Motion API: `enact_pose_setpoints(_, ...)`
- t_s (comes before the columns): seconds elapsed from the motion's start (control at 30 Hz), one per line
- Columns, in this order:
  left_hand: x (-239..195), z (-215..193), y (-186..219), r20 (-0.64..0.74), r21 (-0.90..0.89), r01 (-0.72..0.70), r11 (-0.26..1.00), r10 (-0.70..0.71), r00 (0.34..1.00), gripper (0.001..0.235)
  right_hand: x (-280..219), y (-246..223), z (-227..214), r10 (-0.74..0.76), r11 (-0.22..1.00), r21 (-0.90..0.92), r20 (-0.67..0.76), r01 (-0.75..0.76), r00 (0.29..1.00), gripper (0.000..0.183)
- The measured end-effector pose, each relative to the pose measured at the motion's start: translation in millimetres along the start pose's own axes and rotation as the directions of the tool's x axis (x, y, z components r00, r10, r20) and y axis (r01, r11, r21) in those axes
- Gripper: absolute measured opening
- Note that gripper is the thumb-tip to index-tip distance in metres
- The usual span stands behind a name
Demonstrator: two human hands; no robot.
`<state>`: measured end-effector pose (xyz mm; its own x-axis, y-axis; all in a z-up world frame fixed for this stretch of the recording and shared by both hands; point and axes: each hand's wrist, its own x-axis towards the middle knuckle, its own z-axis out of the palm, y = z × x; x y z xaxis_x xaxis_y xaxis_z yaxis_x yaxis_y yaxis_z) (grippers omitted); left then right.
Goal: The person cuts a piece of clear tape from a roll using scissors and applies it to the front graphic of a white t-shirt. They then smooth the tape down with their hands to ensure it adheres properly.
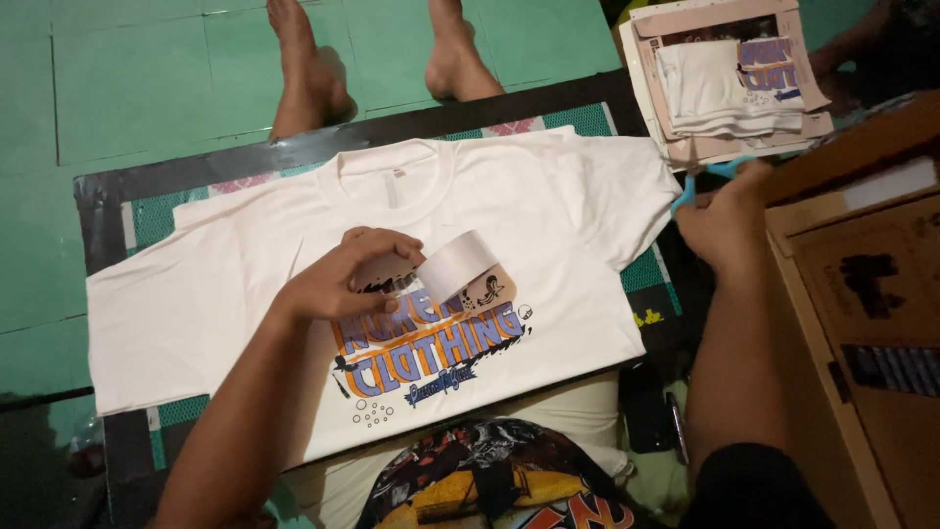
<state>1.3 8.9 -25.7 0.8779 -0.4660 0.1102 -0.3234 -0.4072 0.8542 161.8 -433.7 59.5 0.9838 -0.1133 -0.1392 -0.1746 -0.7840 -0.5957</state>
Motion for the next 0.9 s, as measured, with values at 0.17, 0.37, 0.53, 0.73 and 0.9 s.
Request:
enact_pose_setpoints(0.17, 2.6, -0.4, 7.4, -0.013, -0.083, 0.012, 0.996, -0.013, 1.000, 0.056, 9.8, 37.1, 21.2, -0.038, 0.956, -0.294, -0.082, 0.012, 0.996, 0.058)
enact_pose_setpoints(0.37, 7.0, -3.3, 19.5, -0.023, -0.159, 0.055, 0.986, -0.059, 0.998, 0.060, 18.6, 68.4, 23.3, -0.116, 0.970, -0.232, -0.189, 0.070, 0.975, 0.058)
enact_pose_setpoints(0.53, 6.6, -3.3, 17.4, -0.021, -0.131, 0.054, 0.990, -0.057, 0.998, 0.059, 14.5, 58.8, 31.0, -0.054, 0.969, -0.245, -0.135, 0.020, 0.989, 0.062)
enact_pose_setpoints(0.73, 3.0, -1.7, 13.7, -0.029, -0.132, 0.036, 0.991, -0.040, 0.999, 0.058, 30.8, 81.5, 49.2, -0.159, 0.948, -0.312, -0.291, 0.064, 0.944, 0.052)
enact_pose_setpoints(0.9, 3.5, -2.2, 12.9, -0.012, -0.110, 0.053, 0.993, -0.055, 0.998, 0.058, 19.9, 79.4, 44.6, -0.225, 0.968, -0.180, -0.326, 0.173, 0.918, 0.054)
